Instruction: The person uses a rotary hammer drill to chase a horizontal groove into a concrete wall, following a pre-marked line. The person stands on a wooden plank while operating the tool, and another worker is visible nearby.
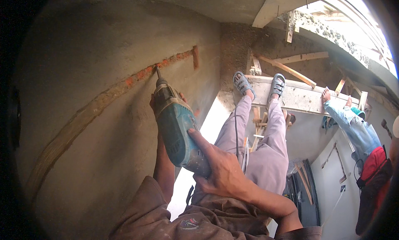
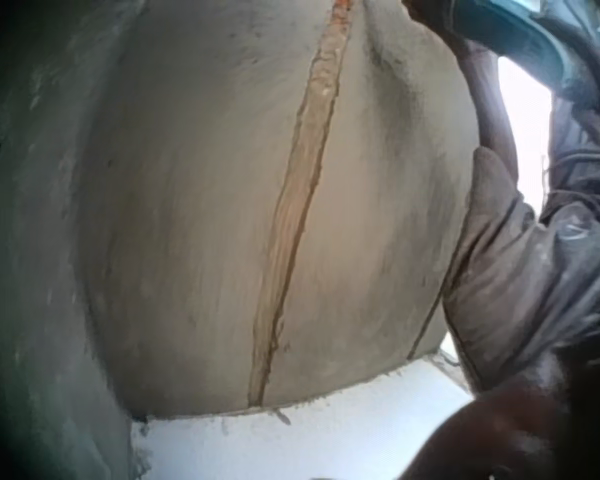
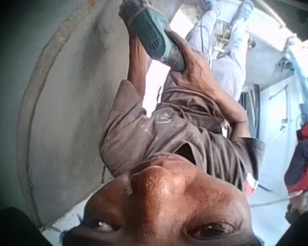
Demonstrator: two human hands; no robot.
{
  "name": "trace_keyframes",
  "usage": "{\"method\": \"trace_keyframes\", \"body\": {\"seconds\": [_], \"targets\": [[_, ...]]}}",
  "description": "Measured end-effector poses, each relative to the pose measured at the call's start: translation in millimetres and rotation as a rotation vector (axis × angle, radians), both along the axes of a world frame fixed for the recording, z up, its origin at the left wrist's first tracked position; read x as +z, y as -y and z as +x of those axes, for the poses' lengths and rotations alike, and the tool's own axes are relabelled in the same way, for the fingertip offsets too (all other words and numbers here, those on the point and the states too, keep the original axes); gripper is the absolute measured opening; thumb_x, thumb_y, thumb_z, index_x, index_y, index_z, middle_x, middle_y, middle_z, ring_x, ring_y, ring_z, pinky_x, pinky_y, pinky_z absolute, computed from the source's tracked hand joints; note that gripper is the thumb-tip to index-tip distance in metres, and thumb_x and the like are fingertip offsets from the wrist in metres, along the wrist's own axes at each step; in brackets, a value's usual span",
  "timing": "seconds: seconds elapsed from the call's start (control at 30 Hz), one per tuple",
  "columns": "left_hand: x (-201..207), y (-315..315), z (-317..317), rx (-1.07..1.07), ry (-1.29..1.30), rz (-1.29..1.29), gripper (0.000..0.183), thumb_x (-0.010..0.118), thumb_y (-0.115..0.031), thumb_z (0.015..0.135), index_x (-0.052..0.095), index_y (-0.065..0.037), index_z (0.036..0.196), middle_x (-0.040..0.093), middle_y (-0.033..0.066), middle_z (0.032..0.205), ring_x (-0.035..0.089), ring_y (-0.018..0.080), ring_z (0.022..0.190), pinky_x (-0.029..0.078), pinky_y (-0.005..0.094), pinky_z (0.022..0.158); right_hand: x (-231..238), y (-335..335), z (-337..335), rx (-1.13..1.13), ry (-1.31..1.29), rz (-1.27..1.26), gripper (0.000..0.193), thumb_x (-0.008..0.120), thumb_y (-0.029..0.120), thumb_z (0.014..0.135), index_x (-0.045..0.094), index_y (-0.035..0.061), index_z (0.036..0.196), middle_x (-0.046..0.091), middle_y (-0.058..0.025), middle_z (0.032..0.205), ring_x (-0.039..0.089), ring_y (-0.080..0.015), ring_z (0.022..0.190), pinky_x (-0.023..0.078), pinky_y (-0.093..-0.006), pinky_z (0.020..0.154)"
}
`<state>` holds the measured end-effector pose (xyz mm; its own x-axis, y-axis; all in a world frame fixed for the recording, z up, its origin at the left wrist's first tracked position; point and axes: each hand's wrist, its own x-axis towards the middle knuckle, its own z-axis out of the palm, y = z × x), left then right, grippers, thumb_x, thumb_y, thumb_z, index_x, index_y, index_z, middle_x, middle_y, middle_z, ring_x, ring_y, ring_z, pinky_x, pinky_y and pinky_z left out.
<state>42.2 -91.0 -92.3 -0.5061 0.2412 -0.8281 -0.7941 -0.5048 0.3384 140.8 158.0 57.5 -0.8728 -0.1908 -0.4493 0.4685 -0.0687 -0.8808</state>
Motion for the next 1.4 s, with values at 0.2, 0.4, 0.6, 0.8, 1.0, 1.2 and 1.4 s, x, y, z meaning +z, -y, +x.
{"method": "trace_keyframes", "body": {"seconds": [0.2, 0.4, 0.6, 0.8, 1.0, 1.2, 1.4], "targets": [[-23, 5, -3, 0.147, 0.063, 0.48, 0.076, 0.049, -0.075, 0.086, 0.061, -0.012, 0.128, 0.064, 0.0166, 0.116, 0.063, 0.0344, 0.112, 0.059, 0.052, 0.086, -17, 20, 4, 0.092, -0.023, 0.049, 0.1, 0.072, 0.01, 0.069, 0.023, 0.0128, 0.156, 0.065, -0.0212, 0.096, 0.066, -0.0413, 0.085, 0.053, -0.0471, 0.076], [-57, 28, 15, 0.078, -0.026, 0.863, 0.081, 0.053, -0.072, 0.086, 0.044, -0.018, 0.146, 0.042, 0.0061, 0.15, 0.035, 0.0247, 0.143, 0.011, 0.0649, 0.118, -28, 30, 18, 0.079, -0.056, 0.112, 0.097, 0.071, 0.011, 0.071, 0.024, 0.014, 0.156, 0.063, -0.0191, 0.088, 0.066, -0.0379, 0.078, 0.052, -0.0475, 0.069], [-52, 30, 17, 0.103, 0.033, 0.958, 0.085, 0.059, -0.065, 0.087, 0.037, -0.011, 0.148, 0.04, 0.014, 0.147, 0.037, 0.0357, 0.139, 0.026, 0.0644, 0.115, -17, 31, 22, 0.081, -0.059, 0.124, 0.097, 0.07, 0.012, 0.069, 0.027, 0.0156, 0.156, 0.059, -0.0167, 0.08, 0.063, -0.0373, 0.071, 0.05, -0.0475, 0.063], [-22, 17, 23, 0.069, 0.013, 0.83, 0.082, 0.056, -0.067, 0.087, 0.041, -0.01, 0.144, 0.044, 0.0167, 0.14, 0.045, 0.0392, 0.13, 0.037, 0.0623, 0.11, -10, 26, 51, 0.055, -0.075, 0.101, 0.101, 0.075, 0.014, 0.067, 0.027, 0.0163, 0.156, 0.056, -0.0138, 0.087, 0.061, -0.0343, 0.079, 0.049, -0.0463, 0.064], [-17, 17, 34, 0.117, 0.034, 0.599, 0.083, 0.051, -0.072, 0.087, 0.043, -0.011, 0.142, 0.047, 0.0186, 0.134, 0.054, 0.0403, 0.119, 0.044, 0.0626, 0.101, -14, 33, 71, 0.013, -0.071, 0.102, 0.105, 0.079, 0.015, 0.066, 0.024, 0.0178, 0.157, 0.056, -0.0131, 0.091, 0.061, -0.0342, 0.083, 0.05, -0.0453, 0.068], [-29, 31, 38, 0.136, 0.052, 0.628, 0.079, 0.056, -0.066, 0.088, 0.042, -0.013, 0.145, 0.047, 0.0172, 0.132, 0.053, 0.0395, 0.119, 0.04, 0.0635, 0.105, -29, 57, 82, -0.053, -0.07, 0.085, 0.099, 0.079, 0.018, 0.069, 0.029, 0.0176, 0.155, 0.055, -0.0125, 0.088, 0.06, -0.0334, 0.079, 0.05, -0.0452, 0.066], [-54, 52, 31, 0.082, 0.027, 0.699, 0.077, 0.058, -0.063, 0.089, 0.042, -0.01, 0.143, 0.051, 0.0184, 0.129, 0.055, 0.0395, 0.119, 0.044, 0.0617, 0.103, -31, 78, 71, 0.048, -0.043, 0.156, 0.095, 0.077, 0.019, 0.072, 0.03, 0.0184, 0.155, 0.053, -0.0117, 0.086, 0.059, -0.0329, 0.075, 0.05, -0.045, 0.064]]}}
